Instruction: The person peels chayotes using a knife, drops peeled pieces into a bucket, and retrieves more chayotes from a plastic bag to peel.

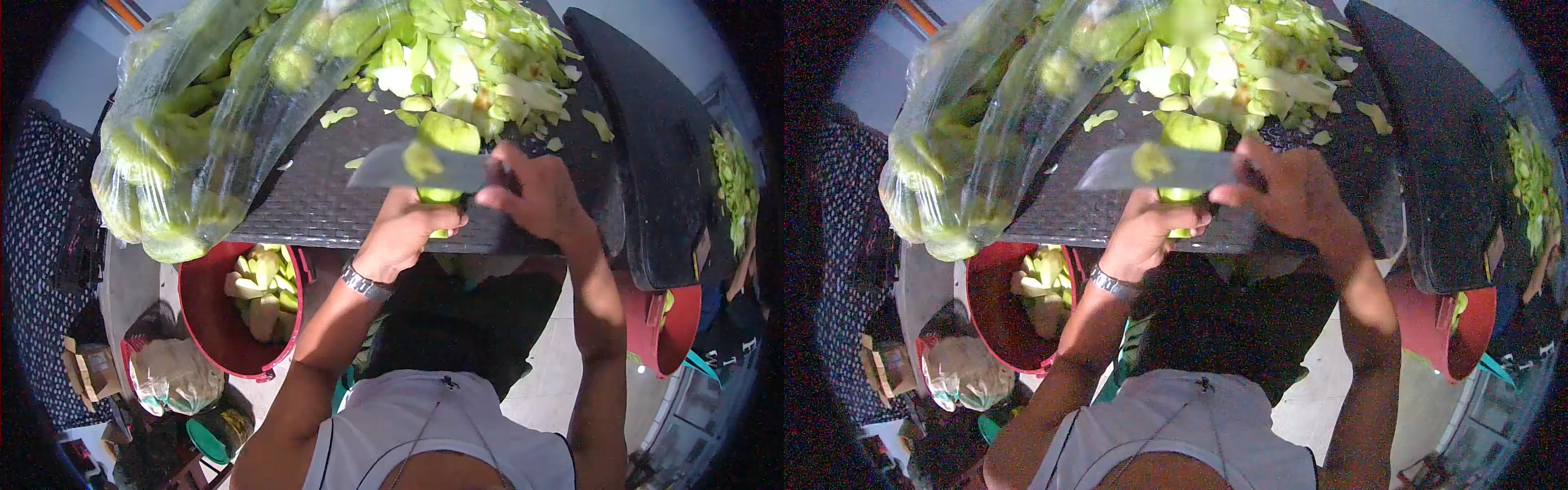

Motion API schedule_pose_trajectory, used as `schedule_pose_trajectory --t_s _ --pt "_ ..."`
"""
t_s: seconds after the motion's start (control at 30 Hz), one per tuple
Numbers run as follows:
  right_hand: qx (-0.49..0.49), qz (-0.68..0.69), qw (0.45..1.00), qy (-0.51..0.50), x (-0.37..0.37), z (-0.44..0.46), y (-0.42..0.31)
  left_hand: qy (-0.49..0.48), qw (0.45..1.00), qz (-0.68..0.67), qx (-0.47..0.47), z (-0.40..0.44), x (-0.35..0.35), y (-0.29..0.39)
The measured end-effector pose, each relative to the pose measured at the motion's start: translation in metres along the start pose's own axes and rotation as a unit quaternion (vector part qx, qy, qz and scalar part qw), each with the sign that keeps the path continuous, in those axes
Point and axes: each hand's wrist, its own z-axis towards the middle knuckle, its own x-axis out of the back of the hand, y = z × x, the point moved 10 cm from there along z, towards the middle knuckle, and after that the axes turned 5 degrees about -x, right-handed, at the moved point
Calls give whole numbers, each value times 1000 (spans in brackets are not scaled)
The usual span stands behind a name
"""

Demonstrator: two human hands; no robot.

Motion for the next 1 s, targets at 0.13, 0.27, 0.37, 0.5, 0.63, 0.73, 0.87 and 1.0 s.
schedule_pose_trajectory --t_s 0.13,0.27,0.37,0.5,0.63,0.73,0.87,1.0 --pt "28 -17 999 35 4 2 -20 50 995 80 10 -7 3 9" --pt "-48 -89 992 76 11 11 24 31 997 57 -33 -7 -3 24" --pt "-176 -31 978 107 31 16 76 50 983 119 -129 -18 -10 47" --pt "-111 -17 993 40 20 8 12 45 954 258 -146 -14 -4 54" --pt "-46 -6 999 -10 3 5 -26 52 941 305 -139 -9 6 43" --pt "-75 -3 997 24 7 13 10 59 933 309 -175 -17 4 55" --pt "-175 16 983 60 23 18 61 43 958 238 -153 -18 8 53" --pt "-220 139 964 52 17 6 45 58 997 17 -57 -8 12 35"
